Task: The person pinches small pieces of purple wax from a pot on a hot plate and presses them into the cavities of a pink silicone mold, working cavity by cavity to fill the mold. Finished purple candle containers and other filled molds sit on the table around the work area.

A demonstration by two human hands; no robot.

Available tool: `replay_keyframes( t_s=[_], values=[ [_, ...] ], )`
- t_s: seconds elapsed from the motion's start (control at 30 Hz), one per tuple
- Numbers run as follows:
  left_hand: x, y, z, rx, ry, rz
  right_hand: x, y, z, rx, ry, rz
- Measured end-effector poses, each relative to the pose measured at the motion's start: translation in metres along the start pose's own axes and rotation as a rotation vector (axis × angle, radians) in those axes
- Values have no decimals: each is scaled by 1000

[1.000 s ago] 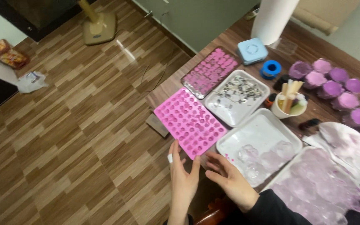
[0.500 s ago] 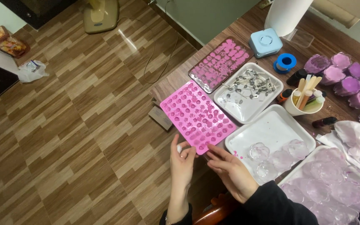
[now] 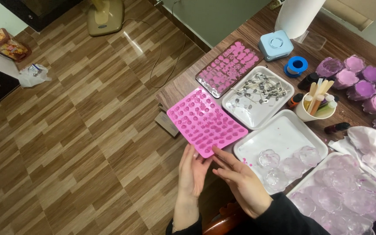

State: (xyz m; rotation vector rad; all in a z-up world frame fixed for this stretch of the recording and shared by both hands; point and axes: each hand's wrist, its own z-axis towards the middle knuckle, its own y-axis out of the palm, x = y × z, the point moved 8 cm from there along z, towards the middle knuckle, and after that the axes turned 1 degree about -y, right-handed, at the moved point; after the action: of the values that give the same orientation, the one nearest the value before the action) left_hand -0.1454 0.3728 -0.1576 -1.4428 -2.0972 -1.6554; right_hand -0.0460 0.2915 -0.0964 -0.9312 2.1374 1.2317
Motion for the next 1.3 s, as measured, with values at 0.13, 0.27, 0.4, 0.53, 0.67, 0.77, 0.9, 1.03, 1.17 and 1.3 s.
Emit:
replay_keyframes(
  t_s=[0.13,0.27,0.4,0.53,0.67,0.77,0.9,1.03,1.17,1.3],
  values=[
    [7,30,-3,-97,-31,-117,-5,2,-15,3,0,17],
    [1,35,2,-21,-82,-164,-7,-11,-33,27,6,-15],
    [-12,25,4,55,-98,-204,-7,-27,-55,32,41,36],
    [-20,35,-6,42,-125,-189,3,-50,-71,38,57,103],
    [-27,47,-23,59,-79,-204,13,-72,-88,41,43,175],
    [-24,64,-42,65,-38,-190,9,-79,-108,85,52,162],
    [-23,88,-67,27,30,-190,7,-103,-130,74,-7,44],
    [-34,115,-89,-48,38,-222,-5,-131,-159,-8,-129,19],
    [-51,143,-116,-222,34,-265,-4,-181,-204,163,-169,-18],
    [-81,162,-145,-384,-76,-237,-6,-215,-273,465,-240,52]
  ],
)
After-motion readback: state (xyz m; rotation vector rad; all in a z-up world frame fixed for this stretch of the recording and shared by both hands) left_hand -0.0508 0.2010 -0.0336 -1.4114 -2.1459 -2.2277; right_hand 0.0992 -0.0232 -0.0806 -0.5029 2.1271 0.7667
